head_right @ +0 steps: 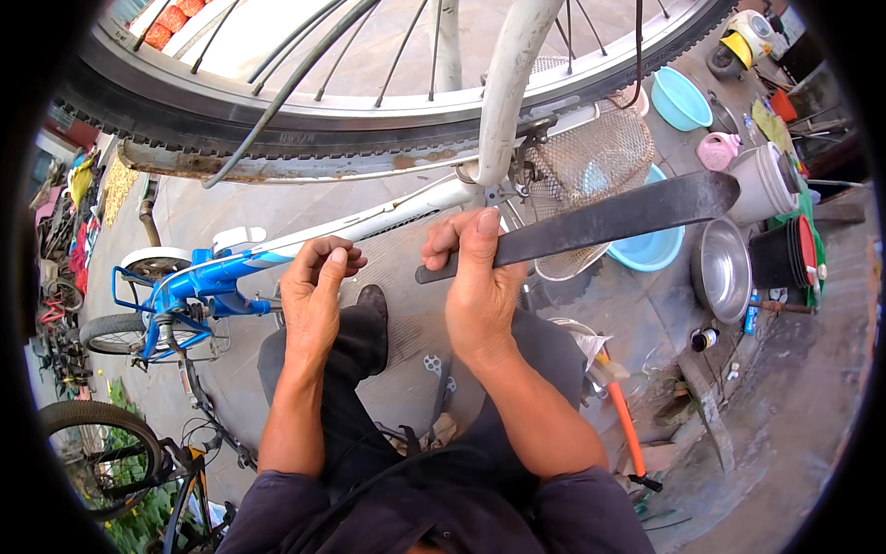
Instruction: The person uses a yellow tire lever to pry the tire bead off the bicycle rim. They then pull the inner tube out from between the tire and the rim. The person holds the removed inner tube and the tire while the bicycle remains upside down.
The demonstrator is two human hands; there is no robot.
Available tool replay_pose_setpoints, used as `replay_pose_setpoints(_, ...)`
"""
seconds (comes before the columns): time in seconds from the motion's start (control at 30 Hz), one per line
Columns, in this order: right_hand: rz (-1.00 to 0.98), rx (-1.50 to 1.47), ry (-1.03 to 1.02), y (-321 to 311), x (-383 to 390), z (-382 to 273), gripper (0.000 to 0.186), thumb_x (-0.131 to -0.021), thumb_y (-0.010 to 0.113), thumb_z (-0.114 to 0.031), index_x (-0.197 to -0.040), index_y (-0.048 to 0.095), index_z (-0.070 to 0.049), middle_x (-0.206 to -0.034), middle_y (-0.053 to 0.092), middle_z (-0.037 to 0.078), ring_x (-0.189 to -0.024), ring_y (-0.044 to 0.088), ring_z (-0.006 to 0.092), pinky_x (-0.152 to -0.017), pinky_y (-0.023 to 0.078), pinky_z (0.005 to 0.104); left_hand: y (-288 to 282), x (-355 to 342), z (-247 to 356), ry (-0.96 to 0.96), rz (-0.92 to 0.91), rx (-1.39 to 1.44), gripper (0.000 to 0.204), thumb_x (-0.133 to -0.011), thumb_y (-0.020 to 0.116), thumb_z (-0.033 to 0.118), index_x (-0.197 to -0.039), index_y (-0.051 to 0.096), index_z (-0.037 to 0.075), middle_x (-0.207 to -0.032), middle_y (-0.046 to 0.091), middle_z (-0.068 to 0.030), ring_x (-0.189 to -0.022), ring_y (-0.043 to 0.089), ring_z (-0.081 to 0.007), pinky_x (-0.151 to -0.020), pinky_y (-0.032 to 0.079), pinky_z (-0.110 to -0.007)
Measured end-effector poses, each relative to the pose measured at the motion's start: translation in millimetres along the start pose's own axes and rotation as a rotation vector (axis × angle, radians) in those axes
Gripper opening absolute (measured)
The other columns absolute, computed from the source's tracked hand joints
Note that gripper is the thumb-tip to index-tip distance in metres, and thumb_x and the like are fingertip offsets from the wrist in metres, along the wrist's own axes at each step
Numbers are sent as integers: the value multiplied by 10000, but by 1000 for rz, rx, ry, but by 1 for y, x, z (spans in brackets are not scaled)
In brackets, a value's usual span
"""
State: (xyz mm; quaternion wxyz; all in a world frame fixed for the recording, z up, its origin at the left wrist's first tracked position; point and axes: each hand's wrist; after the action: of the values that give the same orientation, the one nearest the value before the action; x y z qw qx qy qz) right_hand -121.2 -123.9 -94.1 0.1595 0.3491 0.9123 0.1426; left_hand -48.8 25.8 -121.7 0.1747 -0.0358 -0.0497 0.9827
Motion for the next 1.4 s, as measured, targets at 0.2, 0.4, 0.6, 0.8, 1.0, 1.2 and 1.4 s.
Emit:
replay_pose_setpoints(0.2,-14,100,-127,-2,1,1,410,-1024,354,-324,-790,496,-19,-755,552,73,-679,488,110,-665,432,267,1,3,2,-24,-45,40,195,-930,552,142,-971,598,-43,-890,634,-110,-825,637,-182,-775,507,-302)
replay_pose_setpoints(0.4,15,82,-113,-3,0,2,406,-1018,379,-325,-791,510,-14,-760,560,68,-690,495,110,-659,426,258,1,4,2,-36,-82,40,208,-931,561,154,-974,595,-47,-887,628,-110,-823,633,-184,-779,507,-304)
replay_pose_setpoints(0.6,6,118,51,5,0,6,454,-1003,419,-367,-733,530,-20,-696,536,17,-649,478,80,-607,399,231,4,4,1,-42,-94,43,214,-934,561,164,-976,597,-42,-885,629,-106,-826,630,-177,-766,505,-294)
replay_pose_setpoints(0.8,-48,148,93,15,0,18,526,-980,449,-430,-673,540,-13,-582,490,6,-552,447,77,-512,371,239,-3,-4,0,98,69,-63,285,-968,511,240,-1004,593,-31,-915,638,-126,-862,646,-200,-768,514,-308)
replay_pose_setpoints(1.0,-35,223,156,25,0,37,574,-953,467,-492,-665,556,-4,-557,510,33,-535,485,111,-526,414,282,-36,-32,50,423,406,-63,388,-1017,356,303,-1150,531,-17,-1089,588,-153,-1035,600,-231,-860,507,-359)
replay_pose_setpoints(1.2,-55,234,219,33,-1,37,602,-934,464,-543,-652,547,-18,-569,524,31,-539,508,106,-521,424,263,-55,-67,145,687,439,-10,588,-999,278,479,-1266,449,-16,-1184,553,-144,-1146,506,-226,-995,373,-374)
replay_pose_setpoints(1.4,-53,289,270,36,-4,43,669,-899,448,-624,-647,569,-17,-555,543,54,-542,543,134,-532,440,287,-59,-80,184,590,405,-137,501,-989,426,419,-1230,499,-14,-1163,575,-87,-1085,513,-141,-948,380,-260)
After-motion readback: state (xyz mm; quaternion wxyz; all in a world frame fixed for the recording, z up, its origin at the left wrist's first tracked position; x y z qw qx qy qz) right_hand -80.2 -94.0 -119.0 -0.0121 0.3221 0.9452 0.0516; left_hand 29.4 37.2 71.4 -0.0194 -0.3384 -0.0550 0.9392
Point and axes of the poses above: each hand's wrist, its own x-axis away from the middle knuckle, its own y-axis out of the palm, z = x × y
